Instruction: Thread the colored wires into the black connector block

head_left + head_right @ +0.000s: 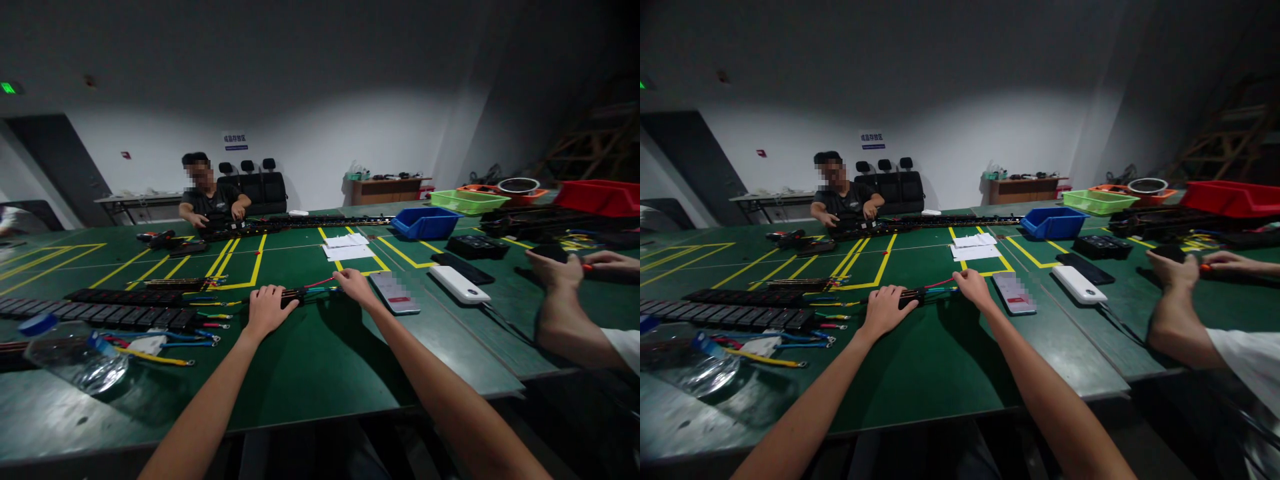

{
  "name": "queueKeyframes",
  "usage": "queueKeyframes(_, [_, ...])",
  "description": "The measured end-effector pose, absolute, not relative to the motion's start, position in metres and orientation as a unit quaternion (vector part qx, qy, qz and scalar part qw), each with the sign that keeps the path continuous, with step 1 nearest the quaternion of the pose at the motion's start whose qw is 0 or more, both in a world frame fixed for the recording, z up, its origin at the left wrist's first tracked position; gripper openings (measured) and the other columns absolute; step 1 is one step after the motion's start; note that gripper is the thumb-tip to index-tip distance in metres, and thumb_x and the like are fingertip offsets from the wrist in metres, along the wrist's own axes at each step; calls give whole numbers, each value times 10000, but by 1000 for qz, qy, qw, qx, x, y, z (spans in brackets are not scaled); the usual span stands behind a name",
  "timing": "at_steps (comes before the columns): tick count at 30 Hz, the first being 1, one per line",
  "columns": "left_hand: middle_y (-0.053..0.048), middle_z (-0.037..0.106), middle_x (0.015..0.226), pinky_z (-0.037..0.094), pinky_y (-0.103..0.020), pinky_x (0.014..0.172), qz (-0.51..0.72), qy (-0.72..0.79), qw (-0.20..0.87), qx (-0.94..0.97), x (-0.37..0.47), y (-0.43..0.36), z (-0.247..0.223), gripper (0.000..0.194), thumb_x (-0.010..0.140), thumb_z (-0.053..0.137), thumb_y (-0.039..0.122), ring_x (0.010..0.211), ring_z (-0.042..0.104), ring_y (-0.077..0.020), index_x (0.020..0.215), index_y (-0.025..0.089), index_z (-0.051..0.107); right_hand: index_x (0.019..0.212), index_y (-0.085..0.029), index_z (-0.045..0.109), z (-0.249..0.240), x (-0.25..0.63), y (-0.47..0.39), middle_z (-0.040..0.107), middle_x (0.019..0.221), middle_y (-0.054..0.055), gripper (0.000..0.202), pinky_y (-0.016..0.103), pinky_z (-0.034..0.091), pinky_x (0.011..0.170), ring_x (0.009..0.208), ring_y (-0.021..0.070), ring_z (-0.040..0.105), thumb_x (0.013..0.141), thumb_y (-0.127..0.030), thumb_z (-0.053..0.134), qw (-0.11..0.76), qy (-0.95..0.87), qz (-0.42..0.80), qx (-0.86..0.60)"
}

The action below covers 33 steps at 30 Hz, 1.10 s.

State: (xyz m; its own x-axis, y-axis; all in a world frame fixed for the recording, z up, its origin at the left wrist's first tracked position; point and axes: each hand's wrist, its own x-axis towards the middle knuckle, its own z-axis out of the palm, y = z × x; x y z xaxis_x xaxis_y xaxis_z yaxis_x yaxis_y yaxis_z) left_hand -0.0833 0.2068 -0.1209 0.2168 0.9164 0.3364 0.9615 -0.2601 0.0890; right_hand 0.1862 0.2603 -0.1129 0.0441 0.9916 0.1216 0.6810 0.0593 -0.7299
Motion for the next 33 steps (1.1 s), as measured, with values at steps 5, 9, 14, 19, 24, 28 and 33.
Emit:
queueKeyframes(5, [-135,692,1190,407,-471,970,-164,-601,71,-779,-84,206,-121,642,968,374,708,1090,603,-309,1212,196,675,1218,-101,701,-107,180,258,738,1201,140,465,320,525,886,1085,242,679,911,-402,525,502,-615,312,-521])
queueKeyframes(9, [-137,690,1199,399,-475,965,-163,-601,77,-779,-83,206,-121,650,970,369,708,1102,598,-313,1220,190,671,1417,-169,575,-98,170,245,671,1357,118,530,340,501,992,1204,216,632,918,-343,530,522,-669,312,-427])
queueKeyframes(14, [-137,686,1211,392,-474,960,-168,-600,83,-778,-82,205,-121,629,978,383,687,1113,590,-317,1217,183,673,1440,-186,549,-103,166,242,630,1406,124,516,340,514,929,1173,234,638,946,-331,511,467,-698,238,-488])
queueKeyframes(19, [-126,687,1204,387,-453,958,-162,-610,92,-771,-81,203,-123,593,968,420,685,1096,588,-303,1190,199,678,1137,-126,730,-114,175,249,742,1120,163,402,324,458,907,1037,271,674,999,-393,463,298,-726,106,-611])
queueKeyframes(24, [-117,684,1206,384,-447,958,-162,-609,92,-771,-81,203,-125,611,967,412,698,1096,584,-293,1197,194,670,882,-141,776,-117,179,250,752,935,169,549,293,440,840,981,270,681,1033,-499,388,174,-743,96,-640])
queueKeyframes(28, [-114,683,1201,386,-436,953,-169,-608,85,-771,-82,203,-126,625,964,399,715,1090,583,-286,1199,202,666,865,-139,775,-115,181,249,747,971,191,605,304,442,784,977,286,685,1034,-518,335,146,-727,104,-663])
queueKeyframes(33, [-115,677,1192,389,-430,936,-164,-612,82,-770,-82,203,-126,634,960,397,721,1082,582,-286,1195,200,671,902,-151,759,-111,185,250,745,1007,185,594,313,435,729,941,290,695,1018,-535,321,161,-688,116,-698])
